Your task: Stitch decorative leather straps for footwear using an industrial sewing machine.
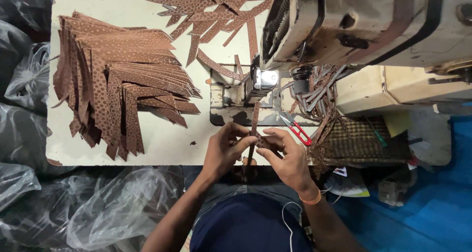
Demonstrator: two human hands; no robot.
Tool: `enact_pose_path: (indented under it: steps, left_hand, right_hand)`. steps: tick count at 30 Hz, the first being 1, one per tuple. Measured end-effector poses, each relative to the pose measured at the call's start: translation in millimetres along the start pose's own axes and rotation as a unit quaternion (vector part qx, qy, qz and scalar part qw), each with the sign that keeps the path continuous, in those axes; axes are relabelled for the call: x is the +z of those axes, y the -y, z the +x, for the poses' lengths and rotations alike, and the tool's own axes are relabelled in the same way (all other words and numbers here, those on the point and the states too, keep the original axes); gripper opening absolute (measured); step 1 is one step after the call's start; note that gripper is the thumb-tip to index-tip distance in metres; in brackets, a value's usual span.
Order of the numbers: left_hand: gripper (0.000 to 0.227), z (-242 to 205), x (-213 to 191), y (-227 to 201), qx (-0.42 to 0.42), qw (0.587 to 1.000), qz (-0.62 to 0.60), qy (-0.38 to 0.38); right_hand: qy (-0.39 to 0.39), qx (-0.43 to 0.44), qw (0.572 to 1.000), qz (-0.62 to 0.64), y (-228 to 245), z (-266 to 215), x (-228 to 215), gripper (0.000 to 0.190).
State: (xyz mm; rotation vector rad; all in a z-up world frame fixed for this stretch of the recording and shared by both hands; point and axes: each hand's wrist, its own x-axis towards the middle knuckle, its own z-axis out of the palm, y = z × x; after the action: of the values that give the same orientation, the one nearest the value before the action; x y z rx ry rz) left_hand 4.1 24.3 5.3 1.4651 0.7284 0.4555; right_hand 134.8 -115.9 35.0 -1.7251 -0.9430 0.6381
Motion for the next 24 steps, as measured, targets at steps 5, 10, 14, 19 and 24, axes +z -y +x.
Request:
enact_pose_path:
  steps: [5, 10, 14, 19, 24]
  left_hand:
    - [0.03, 1, -1, -1, -0.112, 0.993, -0.016, 0.02]
    - [0.033, 9, 4, -13, -0.003, 0.999, 0.026, -0.019]
    - [0.035, 40, 3, -38, 0.035, 0.998, 0.041, -0.012]
    - [0.042, 84, -7, -59, -0.073, 0.996, -0.019, 0.047]
    - [0.035, 105, -11, -43, -0.011, 0.998, -0.046, 0.029]
  right_hand:
    - [0.014, 0.041, 0.999, -0.008, 5, 2, 0, 0.046]
    - [-0.009, -0.081, 0.996, -0.044, 7, 3, 1, 0.046]
    - [-0.029, -0.197, 0.961, -0.194, 41, 25, -8, 0.054]
    - [-0.011, -0.186, 0.951, -0.248, 63, 67, -16, 0.052]
    - [-0.016, -0.182, 0.954, -0.238, 56, 90, -14, 0.044]
